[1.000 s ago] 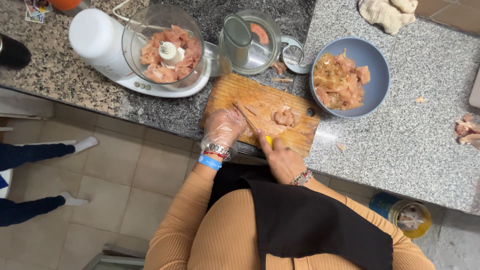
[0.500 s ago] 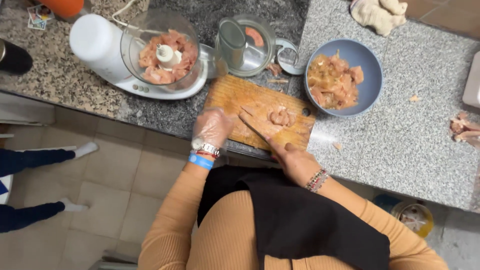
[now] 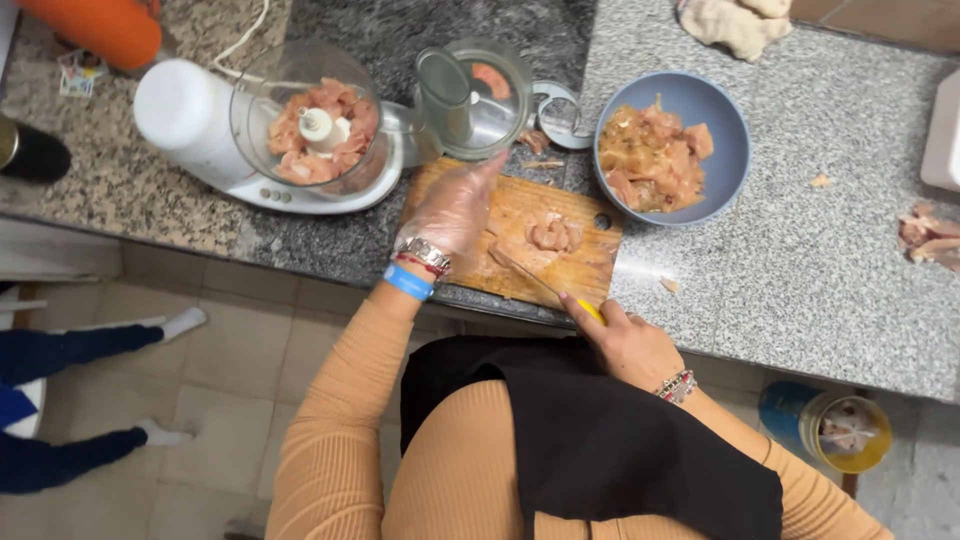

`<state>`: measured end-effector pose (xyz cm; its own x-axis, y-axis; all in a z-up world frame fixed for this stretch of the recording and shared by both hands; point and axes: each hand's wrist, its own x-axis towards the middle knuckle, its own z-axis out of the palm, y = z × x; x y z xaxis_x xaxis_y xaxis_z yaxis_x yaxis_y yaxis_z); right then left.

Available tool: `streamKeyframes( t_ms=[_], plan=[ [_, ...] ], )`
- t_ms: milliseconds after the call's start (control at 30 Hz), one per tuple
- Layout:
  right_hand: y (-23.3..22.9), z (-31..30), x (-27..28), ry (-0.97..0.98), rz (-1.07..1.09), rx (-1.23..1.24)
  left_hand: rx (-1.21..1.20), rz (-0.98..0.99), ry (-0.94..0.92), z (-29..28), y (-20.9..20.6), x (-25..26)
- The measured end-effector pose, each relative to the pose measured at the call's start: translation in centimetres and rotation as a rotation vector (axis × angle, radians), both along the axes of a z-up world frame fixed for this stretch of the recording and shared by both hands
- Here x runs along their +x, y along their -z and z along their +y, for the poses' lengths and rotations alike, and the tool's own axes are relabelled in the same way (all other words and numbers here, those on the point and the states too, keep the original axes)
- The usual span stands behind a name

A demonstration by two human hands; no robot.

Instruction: Slicing raw chicken into smaller pieces on a wooden cutting board and transferring them to a bowl and food processor.

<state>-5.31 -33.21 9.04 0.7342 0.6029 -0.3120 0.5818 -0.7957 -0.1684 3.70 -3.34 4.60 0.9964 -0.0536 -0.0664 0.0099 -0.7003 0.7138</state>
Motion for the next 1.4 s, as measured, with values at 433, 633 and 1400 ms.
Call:
streamKeyframes(
  t_ms=[433, 633, 1400],
  plan=[
    [0.2, -5.8, -2.5, 0.602, 0.043, 0.383, 0.124, -0.011, 0.024, -2.6, 5.1, -3.8],
    [0.3, -5.6, -2.5, 0.639, 0.101, 0.272, 0.202, -0.100, 0.150, -3.1, 0.8, -3.3],
    [3.4, 2.6, -1.6, 0.312, 0.201, 0.162, 0.091, 0.038, 0.111, -2.7, 4.0, -3.9]
  ],
)
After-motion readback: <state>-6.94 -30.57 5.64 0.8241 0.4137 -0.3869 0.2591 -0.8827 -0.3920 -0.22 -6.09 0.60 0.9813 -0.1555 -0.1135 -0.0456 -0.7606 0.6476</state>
